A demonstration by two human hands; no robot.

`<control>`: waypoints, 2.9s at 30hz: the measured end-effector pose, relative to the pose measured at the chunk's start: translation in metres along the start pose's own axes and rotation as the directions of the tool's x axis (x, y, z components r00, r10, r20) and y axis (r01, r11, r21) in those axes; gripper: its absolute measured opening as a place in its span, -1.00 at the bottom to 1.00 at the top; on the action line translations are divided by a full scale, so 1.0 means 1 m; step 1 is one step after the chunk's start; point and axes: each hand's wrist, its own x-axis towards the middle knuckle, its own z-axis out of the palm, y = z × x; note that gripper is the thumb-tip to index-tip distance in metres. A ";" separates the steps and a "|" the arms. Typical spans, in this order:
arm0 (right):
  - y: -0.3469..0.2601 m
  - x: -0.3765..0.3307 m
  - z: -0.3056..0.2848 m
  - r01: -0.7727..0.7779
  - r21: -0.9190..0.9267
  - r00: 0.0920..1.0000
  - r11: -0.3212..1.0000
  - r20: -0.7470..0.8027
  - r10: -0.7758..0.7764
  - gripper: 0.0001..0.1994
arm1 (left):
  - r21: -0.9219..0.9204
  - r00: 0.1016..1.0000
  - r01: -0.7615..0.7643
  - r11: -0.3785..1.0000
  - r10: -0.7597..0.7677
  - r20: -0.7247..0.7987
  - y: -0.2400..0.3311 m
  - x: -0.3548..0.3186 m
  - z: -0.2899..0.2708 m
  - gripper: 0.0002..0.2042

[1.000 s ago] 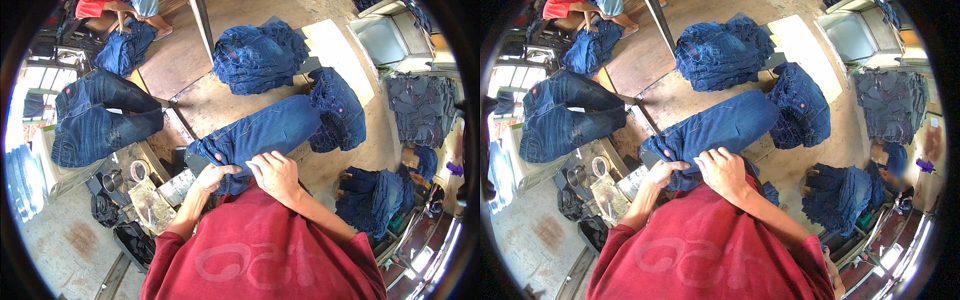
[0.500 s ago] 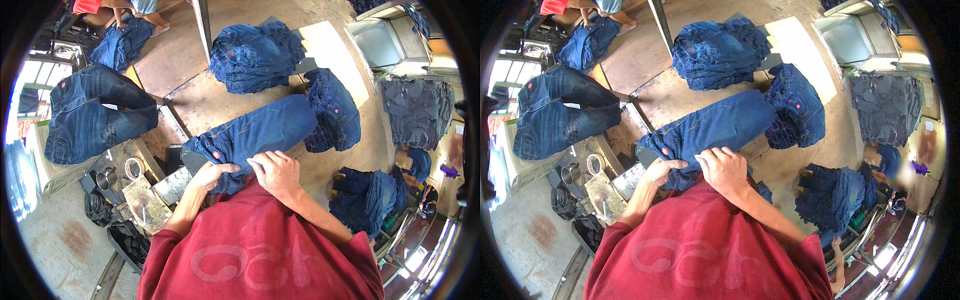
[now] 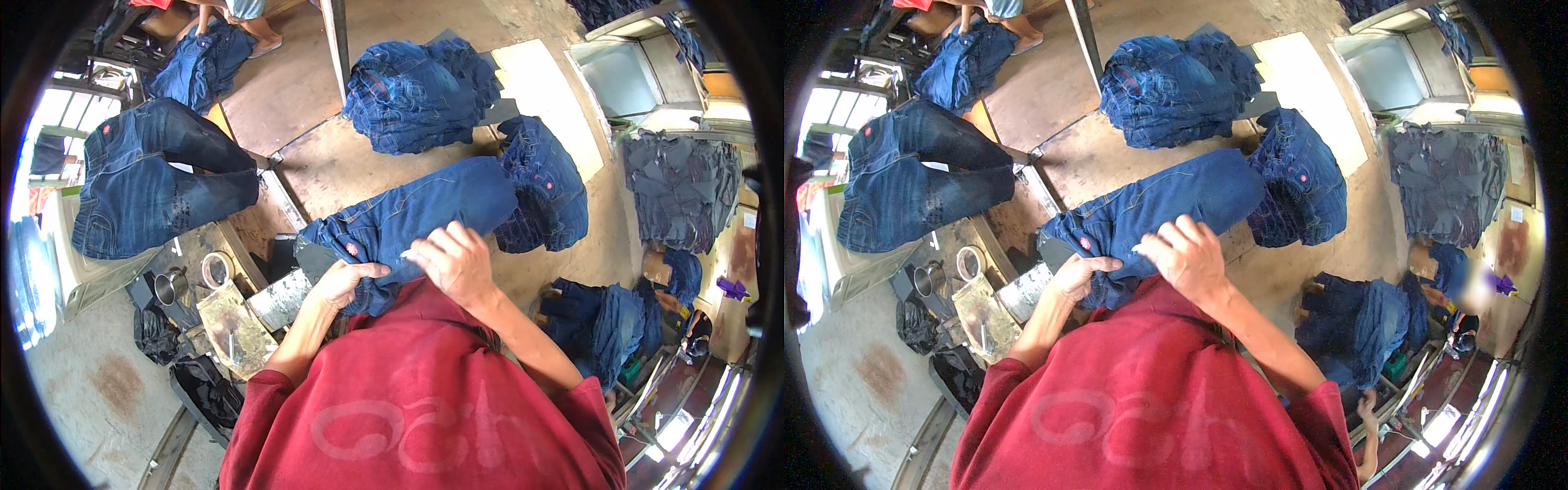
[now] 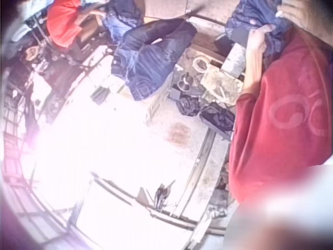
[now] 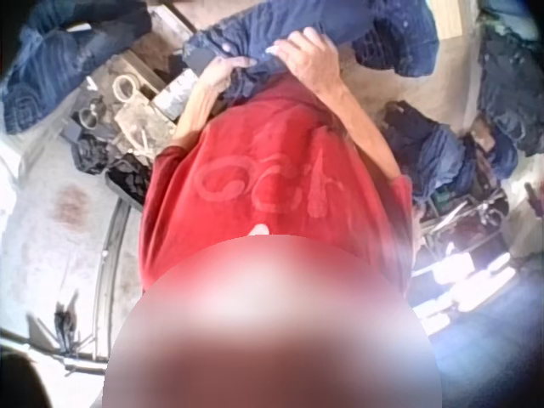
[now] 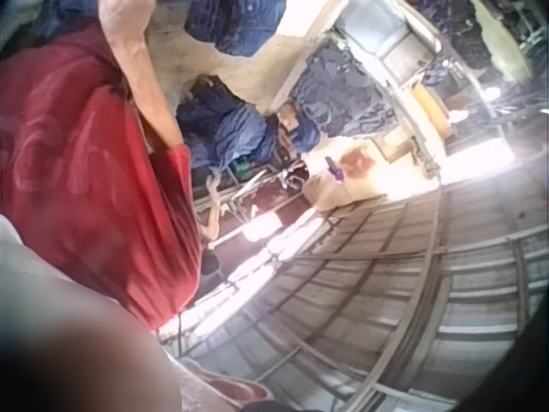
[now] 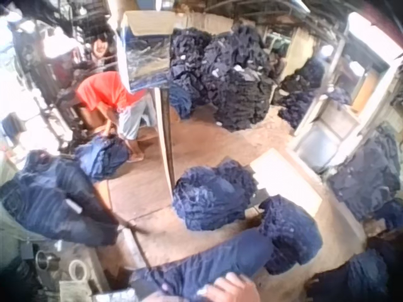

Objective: The person repeatedly picks up pairs of jeans from a pile, lays them on a table, and uses a white marker to draw lines on the fabric. After marking, the jeans are placed back on the pile. The process is repeated for multiple pairs.

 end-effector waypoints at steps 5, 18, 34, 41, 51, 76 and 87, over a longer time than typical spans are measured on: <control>0.016 0.010 -0.003 -0.010 0.033 0.998 0.999 -0.054 0.011 -0.88 | -0.056 0.996 -0.083 0.995 0.085 0.033 0.002 -0.003 0.007 -0.66; 0.028 0.028 0.007 0.219 0.006 0.976 0.976 -0.003 -0.219 -0.84 | -0.112 0.994 -0.101 0.989 0.106 0.038 -0.005 0.002 0.004 -0.62; 0.025 0.040 0.003 0.288 0.002 0.947 0.958 0.152 -0.284 -0.85 | -0.076 0.996 -0.092 0.993 0.093 0.008 -0.013 0.008 -0.002 -0.63; 0.028 0.042 0.002 0.287 0.009 0.951 0.958 0.117 -0.286 -0.83 | -0.115 0.989 -0.144 0.983 0.148 0.022 -0.011 0.005 0.004 -0.61; 0.094 0.021 0.023 -0.400 0.553 0.899 0.731 0.080 0.431 -0.84 | -0.095 0.928 -0.298 0.950 0.265 -0.261 0.004 0.005 0.010 -0.71; 0.210 -0.052 0.073 -0.486 0.640 0.596 -0.595 0.741 0.309 -0.74 | 0.476 0.819 -0.167 0.864 0.390 -0.421 -0.039 0.058 0.172 -0.60; 0.197 -0.051 0.020 -0.619 0.784 0.680 -0.045 0.564 0.469 -0.78 | -0.231 0.975 -0.134 0.964 0.087 -0.204 -0.007 0.073 0.169 -0.54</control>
